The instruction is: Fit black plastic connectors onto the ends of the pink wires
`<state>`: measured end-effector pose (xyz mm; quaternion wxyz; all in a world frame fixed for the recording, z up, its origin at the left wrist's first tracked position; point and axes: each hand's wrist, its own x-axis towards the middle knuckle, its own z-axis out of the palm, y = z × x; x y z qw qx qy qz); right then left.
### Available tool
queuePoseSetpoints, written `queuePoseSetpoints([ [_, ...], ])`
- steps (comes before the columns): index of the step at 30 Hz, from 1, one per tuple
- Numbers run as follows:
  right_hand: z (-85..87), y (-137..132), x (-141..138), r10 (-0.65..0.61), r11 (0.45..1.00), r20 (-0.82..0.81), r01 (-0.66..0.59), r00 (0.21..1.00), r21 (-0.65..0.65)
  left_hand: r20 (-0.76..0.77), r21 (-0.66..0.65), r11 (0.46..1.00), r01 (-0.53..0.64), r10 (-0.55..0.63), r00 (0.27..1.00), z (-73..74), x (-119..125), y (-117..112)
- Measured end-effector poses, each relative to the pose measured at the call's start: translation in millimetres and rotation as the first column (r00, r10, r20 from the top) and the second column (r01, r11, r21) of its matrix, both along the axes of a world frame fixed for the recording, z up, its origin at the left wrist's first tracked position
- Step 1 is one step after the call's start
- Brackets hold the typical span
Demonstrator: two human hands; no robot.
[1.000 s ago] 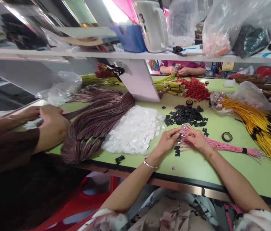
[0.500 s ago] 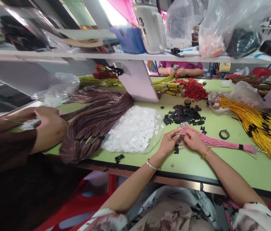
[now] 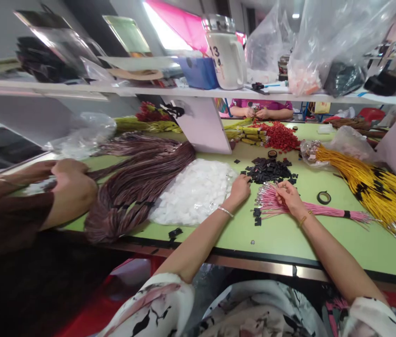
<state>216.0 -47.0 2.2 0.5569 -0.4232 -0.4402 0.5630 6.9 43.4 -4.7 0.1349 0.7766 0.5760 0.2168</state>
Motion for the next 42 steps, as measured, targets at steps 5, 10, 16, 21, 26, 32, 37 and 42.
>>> queuePoseSetpoints([
  [5, -2.9, -3.5, -4.1, -0.063, 0.998, 0.058, 0.063, 0.996, -0.011, -0.148, 0.031, 0.996, 0.081, -0.076, 0.986, -13.7, 0.6, 11.7],
  [10, 1.1, -8.9, -7.3, -0.076, 0.996, 0.196, 0.067, 0.978, 0.052, -0.121, -0.010, 0.989, 0.149, -0.149, 0.981, -11.3, -9.0, 1.8],
  [16, 1.9, -9.8, -8.3, -0.102, 0.992, 0.242, 0.082, 0.965, 0.092, 0.069, -0.018, 0.992, 0.123, -0.121, 0.990, 3.1, -16.1, -6.1],
  [21, 0.6, -9.9, -8.0, -0.123, 0.987, 0.345, 0.077, 0.930, 0.142, 0.619, -0.251, 0.960, 0.122, 0.062, 0.783, 16.5, 6.7, -28.0],
  [26, -1.3, -10.4, -7.0, -0.144, 0.983, 0.420, 0.080, 0.896, 0.167, 0.847, -0.530, 0.718, 0.451, 0.420, 0.326, 22.2, 35.7, -54.6],
  [32, -0.6, -13.2, -6.2, -0.160, 0.982, 0.451, 0.094, 0.878, 0.165, 0.851, -0.504, 0.651, 0.567, 0.486, 0.199, 24.1, 40.1, -66.7],
  [37, -0.5, -13.1, -6.1, -0.157, 0.983, 0.478, 0.093, 0.864, 0.156, 0.861, -0.491, 0.649, 0.580, 0.462, 0.213, 21.1, 37.2, -67.7],
  [42, -4.5, -11.1, -6.4, -0.104, 0.994, 0.473, 0.074, 0.875, 0.082, 0.884, -0.467, 0.735, 0.492, 0.370, 0.287, 19.2, 36.6, -69.9],
])
